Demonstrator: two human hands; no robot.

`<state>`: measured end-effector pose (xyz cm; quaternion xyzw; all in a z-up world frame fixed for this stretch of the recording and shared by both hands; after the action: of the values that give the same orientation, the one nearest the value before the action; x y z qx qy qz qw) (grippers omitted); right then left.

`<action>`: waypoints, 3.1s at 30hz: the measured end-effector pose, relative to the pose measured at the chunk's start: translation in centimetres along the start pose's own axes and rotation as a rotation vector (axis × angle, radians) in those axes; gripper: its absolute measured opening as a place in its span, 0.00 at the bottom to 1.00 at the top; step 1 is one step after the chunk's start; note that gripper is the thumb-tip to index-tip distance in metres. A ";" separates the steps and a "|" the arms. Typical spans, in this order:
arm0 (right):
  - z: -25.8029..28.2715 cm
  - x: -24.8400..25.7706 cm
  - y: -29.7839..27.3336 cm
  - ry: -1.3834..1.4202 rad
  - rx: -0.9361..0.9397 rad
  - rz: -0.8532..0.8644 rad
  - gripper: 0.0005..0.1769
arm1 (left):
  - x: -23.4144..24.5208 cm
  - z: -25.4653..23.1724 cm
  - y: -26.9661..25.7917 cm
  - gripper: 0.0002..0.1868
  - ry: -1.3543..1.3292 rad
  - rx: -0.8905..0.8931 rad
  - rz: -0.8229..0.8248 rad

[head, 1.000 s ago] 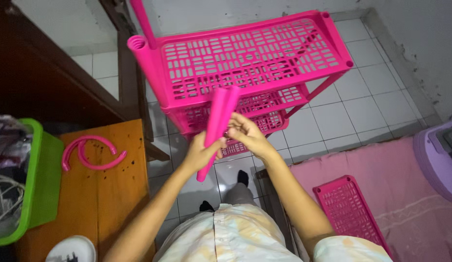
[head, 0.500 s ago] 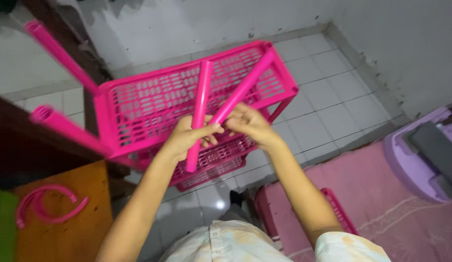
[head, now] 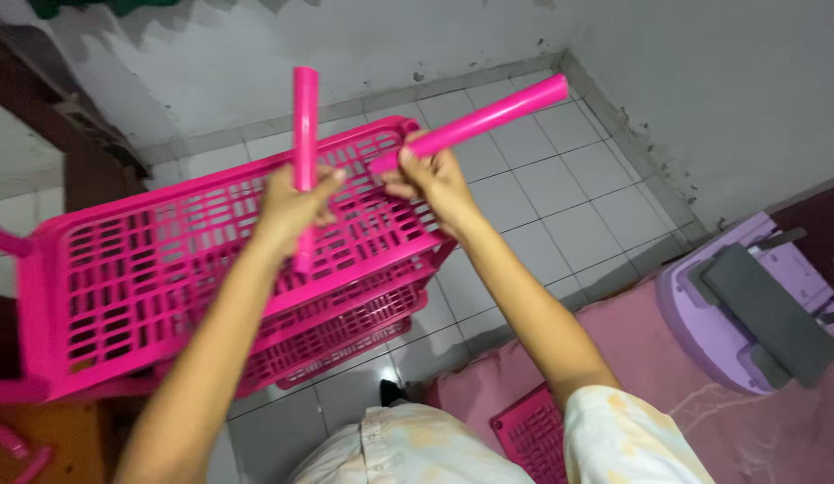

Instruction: The person assembles a pink plastic rolling cart on the floor. They insert pink plastic tubes into the corner sockets of the basket shelves, stack the tiers, and attach curved pink handles to the top shelf, pressing each part into place by hand.

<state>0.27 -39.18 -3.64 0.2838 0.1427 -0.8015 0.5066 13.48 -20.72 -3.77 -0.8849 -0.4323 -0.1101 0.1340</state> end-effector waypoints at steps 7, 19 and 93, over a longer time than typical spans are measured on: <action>1.7 10.6 9.4 -0.223 0.144 -0.080 0.21 | 0.7 -0.3 6.5 0.26 0.677 -0.079 -0.051; -0.7 12.8 12.8 -0.358 0.118 -0.050 0.24 | -3.4 2.4 9.7 0.42 1.013 -0.146 -0.007; 1.4 7.4 13.3 -0.664 0.137 0.517 0.26 | -2.6 4.4 9.0 0.38 0.939 -0.134 -0.048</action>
<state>9.29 -51.21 -6.19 0.0696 -0.1577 -0.7037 0.6892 19.40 -26.53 -9.97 -0.7358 -0.3373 -0.5290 0.2551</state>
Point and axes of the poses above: each hand's wrist, its own y-axis towards the middle knuckle, its own x-axis out of the back of the hand, z = x × y, the point moved 8 cm from there along y, towards the middle knuckle, and after that the axes turned 13 degrees about y, right-handed, at the moved point
